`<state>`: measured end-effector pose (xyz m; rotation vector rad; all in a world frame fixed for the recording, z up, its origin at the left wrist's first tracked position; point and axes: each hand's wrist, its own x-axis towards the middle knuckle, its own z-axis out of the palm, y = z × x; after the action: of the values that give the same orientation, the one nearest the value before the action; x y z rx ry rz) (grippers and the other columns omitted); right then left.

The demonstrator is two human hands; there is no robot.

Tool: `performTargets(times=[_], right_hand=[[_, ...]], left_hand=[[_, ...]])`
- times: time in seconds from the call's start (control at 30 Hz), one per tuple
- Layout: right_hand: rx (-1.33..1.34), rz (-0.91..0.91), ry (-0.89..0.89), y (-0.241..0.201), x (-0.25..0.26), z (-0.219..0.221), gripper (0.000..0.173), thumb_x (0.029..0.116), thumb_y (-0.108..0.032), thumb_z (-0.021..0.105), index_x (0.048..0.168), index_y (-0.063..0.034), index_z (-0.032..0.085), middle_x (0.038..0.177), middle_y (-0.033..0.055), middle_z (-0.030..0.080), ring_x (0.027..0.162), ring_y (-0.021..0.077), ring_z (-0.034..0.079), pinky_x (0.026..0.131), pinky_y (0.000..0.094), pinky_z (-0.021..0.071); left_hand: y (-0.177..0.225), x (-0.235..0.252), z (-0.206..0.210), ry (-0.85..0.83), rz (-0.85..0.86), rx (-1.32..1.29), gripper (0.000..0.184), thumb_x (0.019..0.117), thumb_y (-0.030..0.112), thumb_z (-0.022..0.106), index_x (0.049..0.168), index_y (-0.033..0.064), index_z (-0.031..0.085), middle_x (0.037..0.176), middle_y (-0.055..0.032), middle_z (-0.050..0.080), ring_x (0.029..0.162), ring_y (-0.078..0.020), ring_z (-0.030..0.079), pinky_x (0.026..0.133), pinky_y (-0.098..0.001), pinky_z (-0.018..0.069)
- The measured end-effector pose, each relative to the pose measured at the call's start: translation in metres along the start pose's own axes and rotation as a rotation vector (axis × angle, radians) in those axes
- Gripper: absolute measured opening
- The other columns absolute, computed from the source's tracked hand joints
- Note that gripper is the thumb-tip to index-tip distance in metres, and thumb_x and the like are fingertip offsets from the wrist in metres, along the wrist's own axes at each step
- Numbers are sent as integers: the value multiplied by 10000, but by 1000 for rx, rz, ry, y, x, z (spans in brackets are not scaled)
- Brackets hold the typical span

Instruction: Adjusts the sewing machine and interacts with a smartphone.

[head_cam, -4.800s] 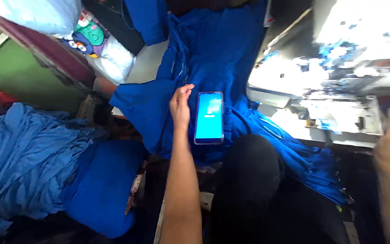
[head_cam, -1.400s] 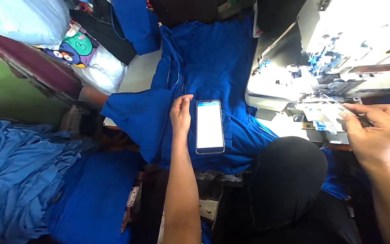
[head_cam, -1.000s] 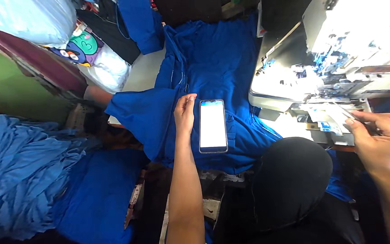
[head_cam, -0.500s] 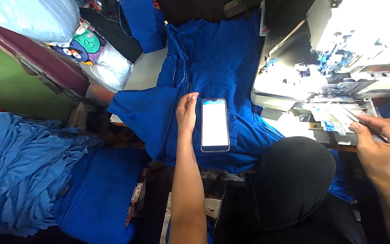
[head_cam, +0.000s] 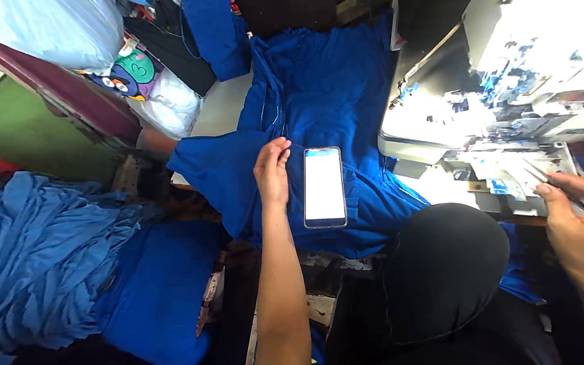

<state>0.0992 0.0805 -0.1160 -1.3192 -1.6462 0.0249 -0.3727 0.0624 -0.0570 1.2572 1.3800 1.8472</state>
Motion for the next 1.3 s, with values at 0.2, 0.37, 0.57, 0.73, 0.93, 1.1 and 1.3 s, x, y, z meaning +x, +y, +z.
performTargets(times=[0.2,0.37,0.57,0.73,0.93,1.1,1.3], right_hand=[[7,-4,15,9,0,-3,257,978,-209,699,1083,17,762,986,236,705,964,318,654,910,409,507],[29,1,5,10,0,1,255,979,-206,697,1068,24,762,974,240,701,951,314,660,900,406,518],[31,29,4,10,1,2,240,972,-200,706,1057,16,768,985,224,716,976,307,668,909,408,520],[19,43,14,12,-1,-4,245,974,-208,705,1065,11,770,997,221,718,986,306,668,922,407,519],[14,59,49,15,0,-7,250,965,-211,720,1051,18,770,974,225,715,959,301,668,903,400,522],[40,36,47,12,1,-8,265,969,-211,714,1057,35,761,990,245,706,971,311,660,900,404,520],[20,42,57,14,2,-10,253,962,-207,721,1056,23,768,993,228,719,969,308,664,904,411,511]], left_hand=[[17,-48,-20,19,247,-17,292,1057,354,509,1182,184,710,1254,30,681,1211,-155,618,986,-366,531],[20,-95,-17,-124,228,262,590,965,555,600,1447,225,519,1539,39,451,1468,-201,365,1186,-477,356],[28,-114,7,-149,65,510,943,872,497,701,1584,62,261,1630,-189,264,1514,-292,259,1216,-476,300],[35,-113,19,-93,3,541,916,808,371,723,1571,83,307,1621,-161,296,1500,-270,283,1200,-446,319],[34,-113,21,-100,-29,657,1003,756,404,764,1586,107,285,1615,-164,309,1494,-285,285,1189,-465,317],[39,-110,22,-95,-113,664,1057,694,376,803,1591,148,292,1601,-152,327,1478,-278,308,1164,-463,349],[39,-107,14,-120,-133,512,970,802,405,748,1604,145,268,1595,-151,319,1462,-257,331,1162,-438,362]])
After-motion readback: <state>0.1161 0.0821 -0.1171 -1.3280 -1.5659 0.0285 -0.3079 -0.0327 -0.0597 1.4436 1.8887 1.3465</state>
